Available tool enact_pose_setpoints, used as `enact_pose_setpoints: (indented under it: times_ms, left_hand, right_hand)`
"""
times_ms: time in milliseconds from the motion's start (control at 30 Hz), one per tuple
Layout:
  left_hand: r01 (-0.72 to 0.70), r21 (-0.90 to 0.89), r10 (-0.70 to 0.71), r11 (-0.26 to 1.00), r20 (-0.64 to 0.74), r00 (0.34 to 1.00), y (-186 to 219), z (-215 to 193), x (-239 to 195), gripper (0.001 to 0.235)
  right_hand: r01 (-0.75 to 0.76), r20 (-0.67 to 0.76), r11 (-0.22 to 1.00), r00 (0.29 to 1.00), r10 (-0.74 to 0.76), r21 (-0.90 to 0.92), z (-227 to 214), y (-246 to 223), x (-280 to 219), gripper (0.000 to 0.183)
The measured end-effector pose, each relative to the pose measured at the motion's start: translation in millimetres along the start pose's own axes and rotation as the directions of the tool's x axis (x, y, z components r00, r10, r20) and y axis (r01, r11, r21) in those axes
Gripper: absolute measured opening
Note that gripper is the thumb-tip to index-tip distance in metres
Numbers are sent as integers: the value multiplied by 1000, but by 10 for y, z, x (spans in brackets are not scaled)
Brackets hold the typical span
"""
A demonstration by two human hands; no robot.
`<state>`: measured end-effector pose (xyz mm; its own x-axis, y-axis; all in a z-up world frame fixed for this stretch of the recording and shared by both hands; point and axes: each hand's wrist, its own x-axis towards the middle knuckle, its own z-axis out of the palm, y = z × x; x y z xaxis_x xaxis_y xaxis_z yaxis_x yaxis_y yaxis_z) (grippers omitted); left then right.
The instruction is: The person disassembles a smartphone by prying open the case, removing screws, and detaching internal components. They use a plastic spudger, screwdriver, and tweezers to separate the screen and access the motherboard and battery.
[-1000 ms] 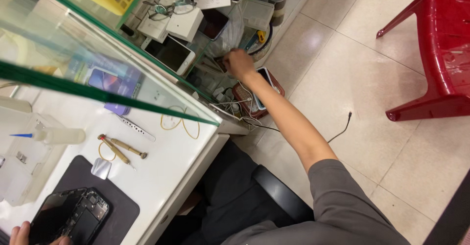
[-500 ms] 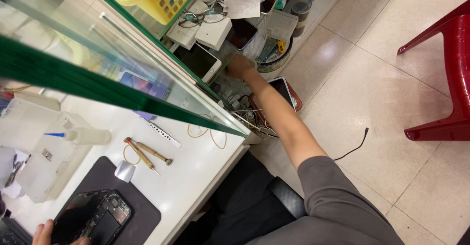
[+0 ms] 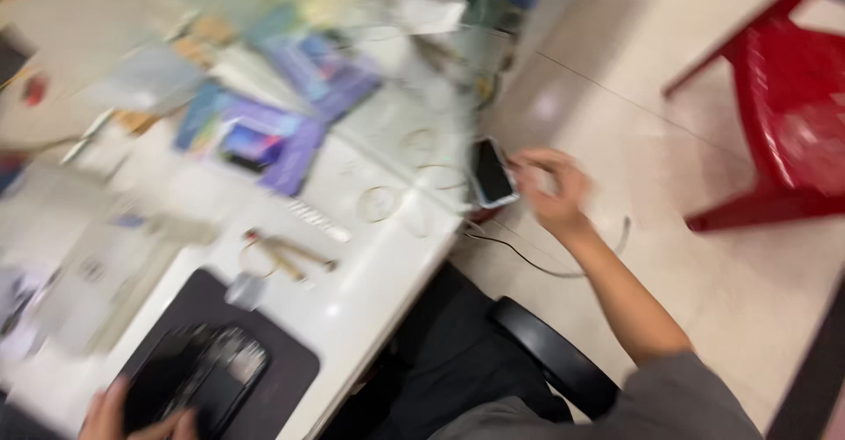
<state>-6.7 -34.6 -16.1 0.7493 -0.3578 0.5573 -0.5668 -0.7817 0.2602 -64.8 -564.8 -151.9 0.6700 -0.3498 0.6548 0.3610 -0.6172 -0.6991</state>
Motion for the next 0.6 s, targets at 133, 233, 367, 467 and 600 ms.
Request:
enact_pose_setpoints:
  times_ms: [133, 233, 367, 467, 600]
  left_hand:
    - [67, -82, -62, 994, 68, 996, -105, -45, -96, 15]
    - [35, -107, -24, 994, 105, 994, -172, -51, -200, 16]
    - [23, -146, -9, 989, 93, 996, -157, -98, -123, 15]
    - [15, -189, 5, 982, 106, 994, -156, -145, -71, 14]
    - [38, -276, 3, 961, 150, 989, -197, -203, -26, 15]
  right_hand:
    - [54, -109, 970, 994, -28, 237, -197, -933, -196, 27]
    - [84, 173, 909, 971, -167, 408, 57, -1549, 98, 33]
    - [202, 600, 923, 710, -369, 328, 955, -2241, 601, 51]
    - [-237, 717, 843, 660, -224, 483, 1747, -2460, 694, 58]
    - [-163, 763, 867, 569, -307, 471, 2297, -2492, 835, 76]
